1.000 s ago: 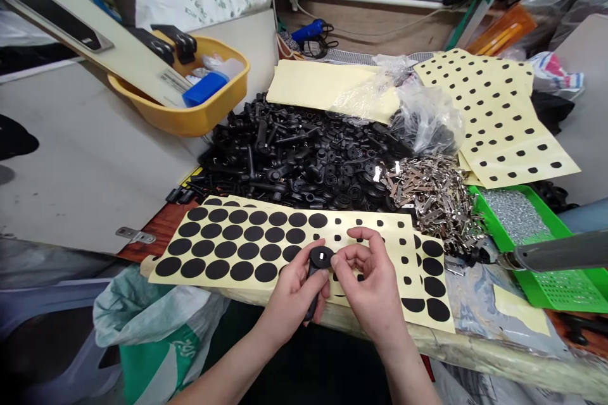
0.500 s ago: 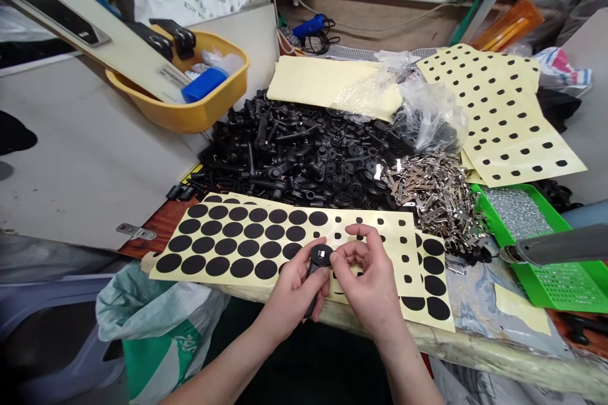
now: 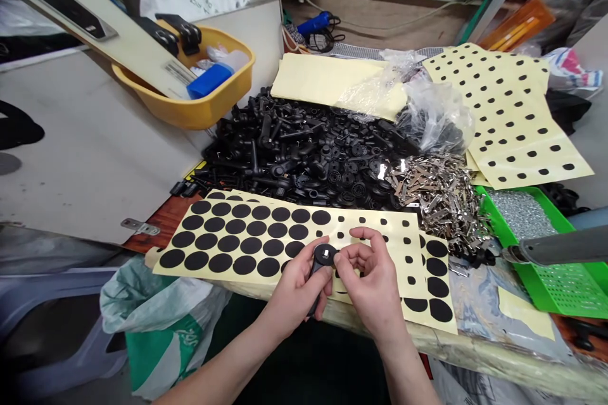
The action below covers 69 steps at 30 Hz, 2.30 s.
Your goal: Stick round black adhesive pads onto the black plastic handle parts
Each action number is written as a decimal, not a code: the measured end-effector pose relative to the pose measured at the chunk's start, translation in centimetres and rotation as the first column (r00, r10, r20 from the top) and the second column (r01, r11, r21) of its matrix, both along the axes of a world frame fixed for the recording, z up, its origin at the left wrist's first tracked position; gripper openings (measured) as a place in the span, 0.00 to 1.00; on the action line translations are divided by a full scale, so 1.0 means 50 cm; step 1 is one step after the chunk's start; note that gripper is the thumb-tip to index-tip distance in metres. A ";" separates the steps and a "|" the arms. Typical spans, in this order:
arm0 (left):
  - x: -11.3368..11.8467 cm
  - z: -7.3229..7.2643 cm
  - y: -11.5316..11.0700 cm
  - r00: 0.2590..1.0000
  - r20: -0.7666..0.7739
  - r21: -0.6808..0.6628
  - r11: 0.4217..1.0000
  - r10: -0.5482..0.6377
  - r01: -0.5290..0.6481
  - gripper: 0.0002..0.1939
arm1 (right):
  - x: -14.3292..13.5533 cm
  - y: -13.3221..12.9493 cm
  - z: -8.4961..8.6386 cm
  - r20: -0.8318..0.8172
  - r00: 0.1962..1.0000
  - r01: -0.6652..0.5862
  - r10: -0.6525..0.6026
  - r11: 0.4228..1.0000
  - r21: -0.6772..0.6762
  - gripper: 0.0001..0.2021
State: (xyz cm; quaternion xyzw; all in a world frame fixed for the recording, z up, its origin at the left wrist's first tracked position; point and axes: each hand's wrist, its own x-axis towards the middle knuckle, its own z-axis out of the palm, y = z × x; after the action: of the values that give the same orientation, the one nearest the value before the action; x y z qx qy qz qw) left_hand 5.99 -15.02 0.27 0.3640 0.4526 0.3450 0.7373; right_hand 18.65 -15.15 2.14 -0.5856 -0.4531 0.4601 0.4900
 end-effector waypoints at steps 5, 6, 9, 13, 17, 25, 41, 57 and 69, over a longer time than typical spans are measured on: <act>0.000 -0.001 0.000 1.000 -0.002 0.004 1.000 0.000 0.000 0.29 | 0.000 -0.003 -0.002 -0.028 1.000 0.007 -0.007 1.000 -0.001 0.20; 0.000 -0.001 0.000 1.000 -0.004 0.003 1.000 -0.001 0.001 0.29 | 0.001 -0.003 -0.002 -0.029 1.000 0.005 -0.005 1.000 -0.001 0.20; -0.001 0.001 -0.001 1.000 -0.008 0.000 1.000 -0.005 0.005 0.29 | 0.002 -0.002 -0.002 -0.027 1.000 -0.008 0.008 1.000 -0.001 0.20; 0.000 0.003 -0.002 1.000 -0.016 0.003 1.000 -0.001 0.001 0.29 | 0.002 0.000 -0.001 -0.031 0.999 -0.008 0.008 1.000 -0.002 0.20; 0.001 0.003 -0.001 1.000 -0.023 0.003 1.000 -0.001 0.001 0.29 | 0.000 -0.001 -0.001 -0.020 1.000 0.000 0.000 1.000 -0.010 0.20; -0.003 0.004 0.000 1.000 0.010 0.008 1.000 0.000 0.000 0.30 | -0.001 -0.005 0.002 0.043 0.999 0.006 -0.006 1.000 -0.020 0.19; -0.012 -0.001 -0.003 0.995 0.091 -0.035 0.999 0.034 -0.031 0.23 | 0.001 0.008 0.013 0.032 0.999 -0.011 0.015 0.994 -0.105 0.20; -0.013 -0.001 -0.017 0.996 0.062 0.030 0.998 0.060 -0.062 0.22 | -0.011 0.005 0.032 0.088 0.996 -0.016 0.029 0.989 -0.147 0.18; -0.016 0.005 -0.021 0.995 0.039 0.081 0.992 0.089 -0.092 0.21 | 0.003 0.008 0.034 0.312 0.945 -0.027 0.093 0.977 -0.209 0.15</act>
State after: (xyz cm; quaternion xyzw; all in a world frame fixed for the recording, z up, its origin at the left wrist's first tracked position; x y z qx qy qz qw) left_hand 5.17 -16.07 0.52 0.3673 0.4407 0.4029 0.7131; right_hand 18.79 -14.75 3.84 -0.6850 -0.4953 0.4174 0.3335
